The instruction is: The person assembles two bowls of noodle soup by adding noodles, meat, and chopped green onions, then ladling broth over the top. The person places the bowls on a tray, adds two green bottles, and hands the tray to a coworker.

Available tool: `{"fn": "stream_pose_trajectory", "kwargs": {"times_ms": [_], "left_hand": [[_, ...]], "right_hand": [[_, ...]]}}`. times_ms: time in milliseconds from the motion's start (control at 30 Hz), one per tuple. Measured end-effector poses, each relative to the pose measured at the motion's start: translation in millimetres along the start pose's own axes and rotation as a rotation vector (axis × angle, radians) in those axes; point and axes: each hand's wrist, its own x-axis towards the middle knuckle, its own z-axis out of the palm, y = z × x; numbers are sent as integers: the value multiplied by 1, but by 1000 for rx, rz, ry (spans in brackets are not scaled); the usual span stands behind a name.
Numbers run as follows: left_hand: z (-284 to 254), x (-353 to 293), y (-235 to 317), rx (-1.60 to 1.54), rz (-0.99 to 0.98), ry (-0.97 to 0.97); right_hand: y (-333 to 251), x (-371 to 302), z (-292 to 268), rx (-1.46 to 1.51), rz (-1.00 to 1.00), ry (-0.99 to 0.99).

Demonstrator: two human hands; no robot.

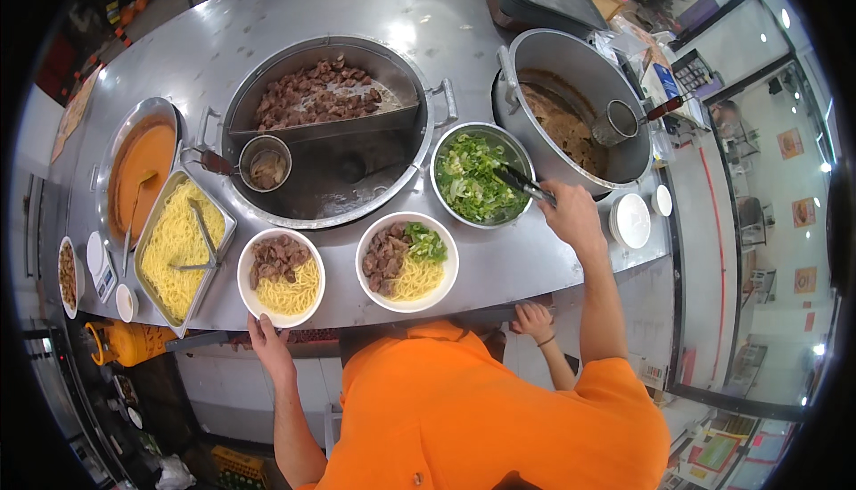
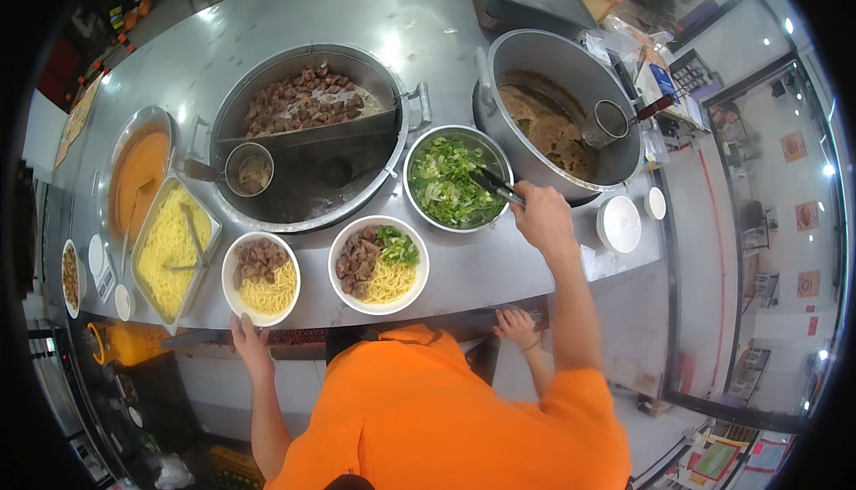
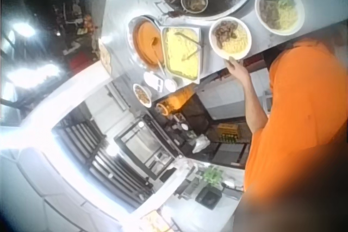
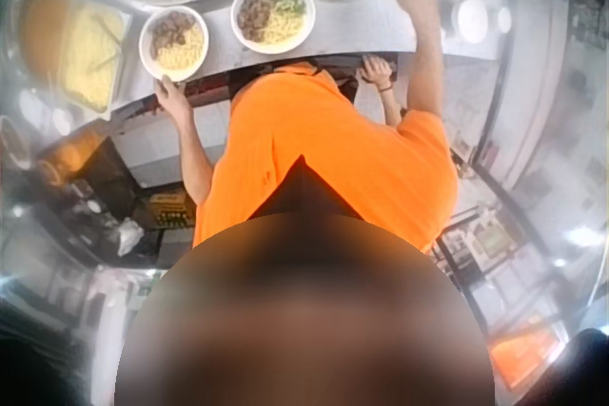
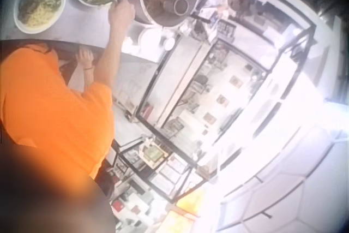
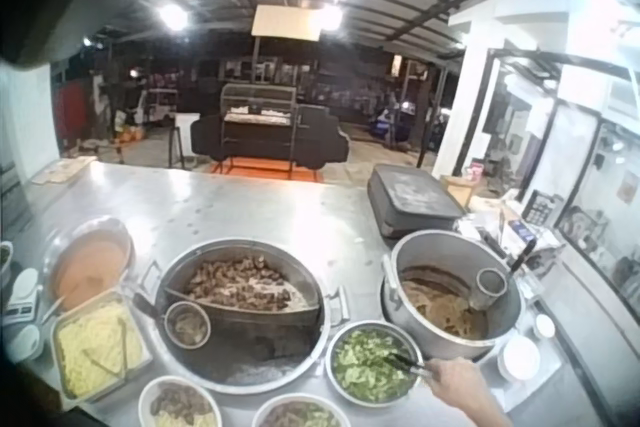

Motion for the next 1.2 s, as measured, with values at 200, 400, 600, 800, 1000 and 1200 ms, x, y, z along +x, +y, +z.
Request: {"fn": "stream_pose_trajectory", "kwargs": {"times_ms": [200, 400, 600, 800, 1000, 1200], "left_hand": [[0, 2, 0, 12, -3, -11], [1, 3, -2, 10, 0, 5], [-1, 3, -2, -13, 8, -30], [-3, 0, -6, -17, 19, -3], [-2, 0, -3, -26, 11, -26], [5, -1, 4, -61, -21, -23]], "right_hand": [[-6, -5, -9, -11, 12, -21], [-22, 39, 14, 7, -24, -8], [-23, 66, 51, 2, -54, -74], [-17, 68, 77, 66, -121, -16], [-11, 68, 86, 104, -126, 25], [9, 51, 73, 232, -130, 88]]}}
